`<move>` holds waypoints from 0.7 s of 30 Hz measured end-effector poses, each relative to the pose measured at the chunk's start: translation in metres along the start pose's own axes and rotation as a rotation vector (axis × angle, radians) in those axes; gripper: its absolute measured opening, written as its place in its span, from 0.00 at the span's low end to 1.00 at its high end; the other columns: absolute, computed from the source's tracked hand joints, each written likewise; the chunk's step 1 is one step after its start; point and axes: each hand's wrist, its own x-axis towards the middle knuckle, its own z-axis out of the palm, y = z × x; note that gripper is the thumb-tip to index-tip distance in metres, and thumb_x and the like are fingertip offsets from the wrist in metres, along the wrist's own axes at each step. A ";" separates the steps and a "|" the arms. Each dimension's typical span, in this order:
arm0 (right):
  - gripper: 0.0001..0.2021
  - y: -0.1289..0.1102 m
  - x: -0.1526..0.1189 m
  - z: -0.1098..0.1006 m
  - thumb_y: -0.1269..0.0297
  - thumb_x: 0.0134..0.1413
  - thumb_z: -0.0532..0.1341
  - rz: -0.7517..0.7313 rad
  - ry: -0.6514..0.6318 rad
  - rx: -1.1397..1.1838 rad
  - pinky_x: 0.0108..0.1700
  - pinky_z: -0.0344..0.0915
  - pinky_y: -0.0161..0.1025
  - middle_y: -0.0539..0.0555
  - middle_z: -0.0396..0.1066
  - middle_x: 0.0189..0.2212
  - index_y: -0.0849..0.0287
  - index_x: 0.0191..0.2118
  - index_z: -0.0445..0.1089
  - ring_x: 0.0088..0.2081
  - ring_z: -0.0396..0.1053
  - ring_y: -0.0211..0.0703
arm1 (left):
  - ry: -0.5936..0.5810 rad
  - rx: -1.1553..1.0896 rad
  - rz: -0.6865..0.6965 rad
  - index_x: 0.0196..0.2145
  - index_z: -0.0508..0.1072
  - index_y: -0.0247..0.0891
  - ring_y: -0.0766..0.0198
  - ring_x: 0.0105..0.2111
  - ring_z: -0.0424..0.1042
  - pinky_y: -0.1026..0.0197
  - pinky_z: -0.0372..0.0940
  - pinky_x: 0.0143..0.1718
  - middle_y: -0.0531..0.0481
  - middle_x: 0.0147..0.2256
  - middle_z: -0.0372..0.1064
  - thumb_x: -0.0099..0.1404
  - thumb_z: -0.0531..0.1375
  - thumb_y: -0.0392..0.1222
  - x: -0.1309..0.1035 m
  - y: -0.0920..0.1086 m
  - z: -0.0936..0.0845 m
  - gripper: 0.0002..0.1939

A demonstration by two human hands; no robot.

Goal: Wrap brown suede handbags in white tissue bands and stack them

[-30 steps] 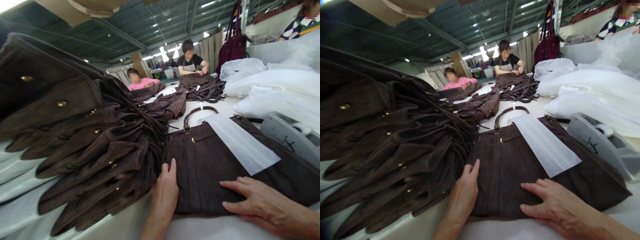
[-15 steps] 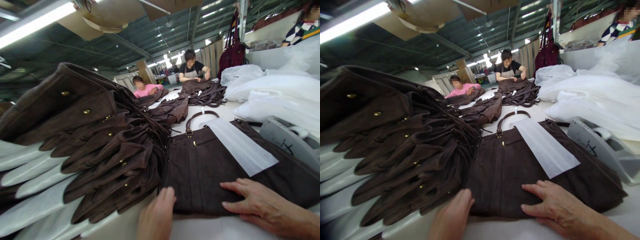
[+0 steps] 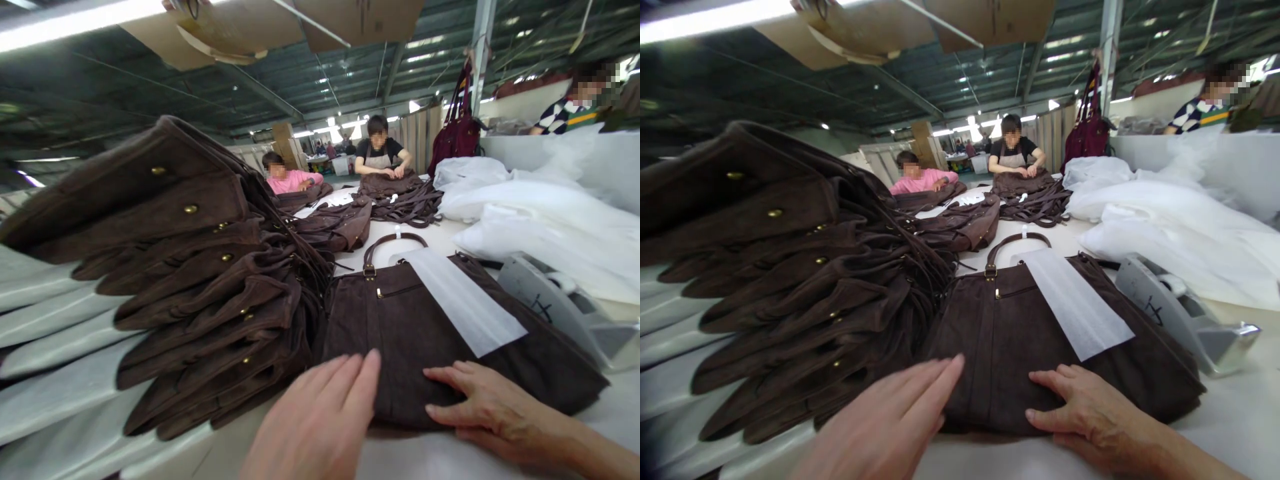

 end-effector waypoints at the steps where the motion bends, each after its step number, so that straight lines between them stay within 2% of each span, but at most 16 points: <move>1: 0.21 -0.001 0.002 -0.002 0.57 0.64 0.55 -0.008 0.001 -0.029 0.56 0.62 0.54 0.54 0.55 0.64 0.34 0.61 0.58 0.58 0.62 0.52 | 0.054 -0.024 0.044 0.56 0.63 0.40 0.56 0.43 0.72 0.54 0.68 0.42 0.47 0.48 0.72 0.59 0.49 0.31 0.041 0.012 -0.003 0.26; 2: 0.22 -0.002 0.005 -0.004 0.57 0.63 0.56 -0.020 0.005 -0.059 0.54 0.64 0.53 0.55 0.56 0.63 0.35 0.61 0.60 0.56 0.64 0.53 | 0.117 -0.056 0.059 0.53 0.65 0.38 0.57 0.42 0.71 0.55 0.68 0.41 0.47 0.44 0.73 0.62 0.50 0.31 0.074 0.021 -0.002 0.22; 3: 0.22 -0.003 0.008 -0.006 0.58 0.61 0.58 -0.033 0.013 -0.093 0.53 0.66 0.52 0.56 0.59 0.62 0.36 0.60 0.61 0.54 0.66 0.53 | 0.177 -0.091 0.066 0.48 0.67 0.38 0.58 0.39 0.71 0.55 0.67 0.39 0.48 0.40 0.73 0.64 0.50 0.32 0.098 0.028 0.004 0.16; 4: 0.22 -0.003 0.011 -0.006 0.58 0.60 0.60 -0.049 0.029 -0.133 0.51 0.67 0.51 0.56 0.61 0.60 0.37 0.59 0.63 0.52 0.68 0.54 | 0.218 -0.130 0.077 0.42 0.68 0.39 0.59 0.36 0.70 0.56 0.66 0.36 0.49 0.35 0.72 0.66 0.50 0.34 0.111 0.031 0.016 0.11; 5: 0.21 -0.002 0.013 -0.004 0.58 0.59 0.60 -0.068 0.053 -0.174 0.50 0.68 0.51 0.57 0.63 0.59 0.36 0.58 0.64 0.50 0.70 0.54 | 0.261 -0.161 0.079 0.36 0.68 0.40 0.59 0.33 0.69 0.57 0.65 0.34 0.50 0.31 0.70 0.67 0.49 0.36 0.115 0.031 0.036 0.08; 7: 0.18 0.003 0.018 0.003 0.56 0.59 0.61 -0.087 0.136 -0.223 0.46 0.70 0.46 0.55 0.67 0.56 0.35 0.55 0.66 0.45 0.73 0.51 | 0.309 -0.196 0.088 0.29 0.65 0.40 0.61 0.28 0.67 0.60 0.62 0.30 0.50 0.26 0.66 0.67 0.47 0.35 0.099 0.022 0.088 0.11; 9: 0.17 0.010 0.021 0.016 0.53 0.59 0.60 -0.062 0.221 -0.198 0.41 0.71 0.38 0.52 0.72 0.50 0.35 0.54 0.67 0.39 0.75 0.45 | 0.302 -0.213 -0.012 0.29 0.64 0.39 0.64 0.23 0.65 0.63 0.59 0.25 0.52 0.23 0.64 0.66 0.46 0.31 0.073 0.007 0.138 0.12; 10: 0.18 0.014 0.023 0.024 0.51 0.58 0.60 -0.028 0.250 -0.164 0.38 0.70 0.34 0.51 0.74 0.46 0.37 0.54 0.67 0.37 0.75 0.42 | 0.285 -0.212 -0.049 0.30 0.65 0.39 0.64 0.25 0.66 0.63 0.59 0.26 0.51 0.25 0.65 0.65 0.46 0.29 0.063 0.000 0.157 0.11; 11: 0.20 0.017 0.025 0.031 0.49 0.57 0.61 0.018 0.264 -0.128 0.36 0.69 0.32 0.50 0.76 0.43 0.40 0.55 0.67 0.35 0.74 0.41 | 0.214 -0.218 -0.052 0.30 0.65 0.39 0.63 0.25 0.67 0.62 0.59 0.26 0.51 0.25 0.66 0.64 0.47 0.29 0.056 -0.004 0.168 0.11; 13: 0.25 0.022 0.029 0.041 0.45 0.54 0.62 0.111 0.273 -0.078 0.34 0.68 0.31 0.51 0.76 0.37 0.48 0.56 0.67 0.33 0.73 0.40 | 0.083 -0.218 -0.022 0.29 0.65 0.39 0.61 0.27 0.68 0.61 0.61 0.27 0.51 0.27 0.67 0.63 0.49 0.29 0.051 -0.004 0.173 0.10; 15: 0.25 0.021 0.032 0.044 0.44 0.53 0.62 0.145 0.282 -0.052 0.34 0.68 0.32 0.51 0.76 0.35 0.52 0.53 0.69 0.32 0.72 0.40 | 0.015 -0.242 0.034 0.31 0.67 0.40 0.60 0.31 0.69 0.59 0.64 0.31 0.50 0.30 0.69 0.63 0.50 0.30 0.054 0.005 0.164 0.09; 17: 0.19 0.017 0.034 0.039 0.46 0.57 0.60 0.078 0.284 -0.028 0.37 0.67 0.32 0.52 0.75 0.36 0.51 0.47 0.73 0.34 0.71 0.40 | 0.059 -0.277 0.127 0.40 0.69 0.40 0.58 0.37 0.70 0.57 0.67 0.38 0.49 0.38 0.71 0.64 0.53 0.36 0.055 0.015 0.156 0.08; 18: 0.16 0.013 0.033 0.033 0.48 0.60 0.58 0.024 0.277 -0.009 0.39 0.67 0.33 0.52 0.74 0.37 0.51 0.44 0.74 0.36 0.71 0.40 | 0.103 -0.278 0.191 0.46 0.68 0.39 0.58 0.40 0.70 0.57 0.68 0.41 0.48 0.41 0.72 0.65 0.54 0.40 0.053 0.020 0.157 0.12; 20: 0.15 0.006 0.028 0.017 0.52 0.64 0.54 -0.077 0.250 0.067 0.43 0.66 0.34 0.53 0.73 0.39 0.53 0.39 0.75 0.40 0.70 0.40 | 0.169 -0.219 0.312 0.54 0.64 0.36 0.58 0.44 0.71 0.58 0.68 0.45 0.45 0.46 0.72 0.67 0.53 0.48 0.043 0.025 0.169 0.20; 21: 0.15 0.004 0.023 0.007 0.54 0.65 0.53 -0.096 0.238 0.128 0.44 0.66 0.33 0.53 0.74 0.38 0.54 0.38 0.74 0.40 0.70 0.39 | 0.202 -0.161 0.348 0.55 0.63 0.35 0.59 0.44 0.71 0.59 0.68 0.45 0.45 0.47 0.72 0.69 0.52 0.49 0.038 0.026 0.179 0.21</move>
